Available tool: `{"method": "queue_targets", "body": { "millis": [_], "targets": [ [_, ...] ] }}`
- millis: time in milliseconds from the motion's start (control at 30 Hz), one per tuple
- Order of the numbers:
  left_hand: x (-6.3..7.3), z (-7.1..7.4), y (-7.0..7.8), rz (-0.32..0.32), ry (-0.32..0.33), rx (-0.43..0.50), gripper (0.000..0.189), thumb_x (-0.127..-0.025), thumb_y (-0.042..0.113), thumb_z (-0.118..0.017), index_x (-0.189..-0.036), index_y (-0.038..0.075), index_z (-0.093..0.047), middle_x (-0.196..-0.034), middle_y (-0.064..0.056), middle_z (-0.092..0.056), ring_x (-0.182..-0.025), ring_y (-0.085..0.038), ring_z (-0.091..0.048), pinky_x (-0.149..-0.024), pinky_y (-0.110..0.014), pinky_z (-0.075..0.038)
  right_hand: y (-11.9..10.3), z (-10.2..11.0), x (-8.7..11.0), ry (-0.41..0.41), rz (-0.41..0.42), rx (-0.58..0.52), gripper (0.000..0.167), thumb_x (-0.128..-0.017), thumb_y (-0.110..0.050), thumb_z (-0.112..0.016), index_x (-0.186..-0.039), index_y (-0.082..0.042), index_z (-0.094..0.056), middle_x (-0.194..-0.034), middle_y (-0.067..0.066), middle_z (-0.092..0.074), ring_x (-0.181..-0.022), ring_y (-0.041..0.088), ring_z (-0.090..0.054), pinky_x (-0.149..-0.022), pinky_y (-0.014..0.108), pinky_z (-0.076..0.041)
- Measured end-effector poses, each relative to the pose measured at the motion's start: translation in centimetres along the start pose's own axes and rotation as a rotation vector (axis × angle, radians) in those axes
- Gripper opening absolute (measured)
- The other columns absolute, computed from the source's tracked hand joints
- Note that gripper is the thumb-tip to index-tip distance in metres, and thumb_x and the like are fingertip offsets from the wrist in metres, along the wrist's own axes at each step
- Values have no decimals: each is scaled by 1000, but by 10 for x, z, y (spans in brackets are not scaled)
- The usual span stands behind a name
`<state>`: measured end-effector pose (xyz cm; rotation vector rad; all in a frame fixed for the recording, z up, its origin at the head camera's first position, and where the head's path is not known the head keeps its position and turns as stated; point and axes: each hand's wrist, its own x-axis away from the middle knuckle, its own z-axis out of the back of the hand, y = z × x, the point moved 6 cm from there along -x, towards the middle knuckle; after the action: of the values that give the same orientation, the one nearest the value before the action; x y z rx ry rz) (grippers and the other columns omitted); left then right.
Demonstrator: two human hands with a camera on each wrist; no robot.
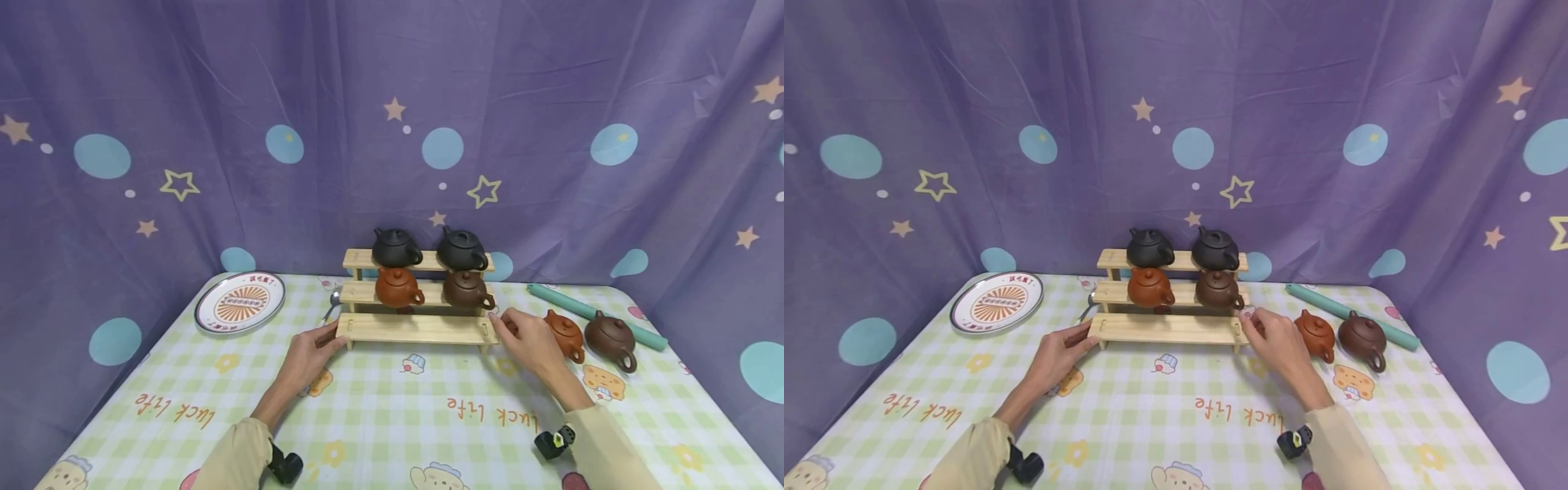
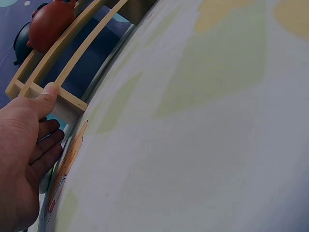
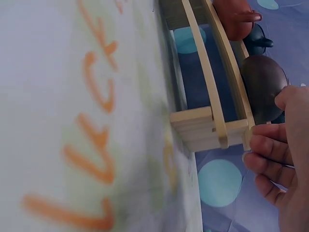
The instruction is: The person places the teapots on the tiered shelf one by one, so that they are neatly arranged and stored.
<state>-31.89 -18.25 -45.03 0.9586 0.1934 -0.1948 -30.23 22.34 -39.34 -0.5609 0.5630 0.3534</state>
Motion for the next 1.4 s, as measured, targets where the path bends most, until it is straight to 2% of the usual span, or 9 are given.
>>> {"method": "queue_targets", "body": {
  "millis": [333, 733, 1000, 1267, 1400],
  "targets": [
    [-1, 0, 0, -3, 4, -3, 54, -98, 30, -75, -143, 3, -61, -125, -16, -71, -111, -29, -71, -93, -42, -58, 15, 13, 23, -32, -90, 27, 28, -104, -25, -66, -78, -17, -65, -65, -9, -55, -59, 10, -50, -56, 31, -44],
    [-1, 1, 3, -5, 9, -2, 53, -98, 28, -76, -142, 3, -61, -123, -17, -71, -109, -29, -72, -90, -39, -59, 29, 40, 48, 37, -97, 79, 25, -101, -20, -70, -77, -19, -65, -65, -11, -56, -60, 9, -52, -58, 34, -44],
    [-1, 1, 2, 2, 6, -7, 52, -98, 28, -75, -142, 4, -62, -124, -16, -71, -110, -28, -72, -90, -40, -59, 42, 56, 62, 35, -171, 84, 24, -102, -24, -69, -79, -17, -69, -70, -10, -62, -63, 10, -56, -58, 33, -46],
    [-1, 1, 3, 0, 3, -20, 53, -98, 28, -75, -143, 3, -61, -125, -17, -71, -111, -29, -71, -91, -39, -59, 53, 69, 72, 86, -162, 99, 23, -100, -18, -71, -77, -18, -66, -69, -9, -61, -62, 5, -54, -57, 26, -43],
    [-1, 1, 3, 1, 3, -20, 53, -98, 28, -75, -142, 3, -61, -125, -17, -71, -111, -29, -71, -91, -40, -59, 58, 75, 76, 74, -191, 115, 21, -101, -21, -69, -80, -17, -68, -70, -8, -63, -64, 6, -56, -59, 27, -45]
  ]
}}
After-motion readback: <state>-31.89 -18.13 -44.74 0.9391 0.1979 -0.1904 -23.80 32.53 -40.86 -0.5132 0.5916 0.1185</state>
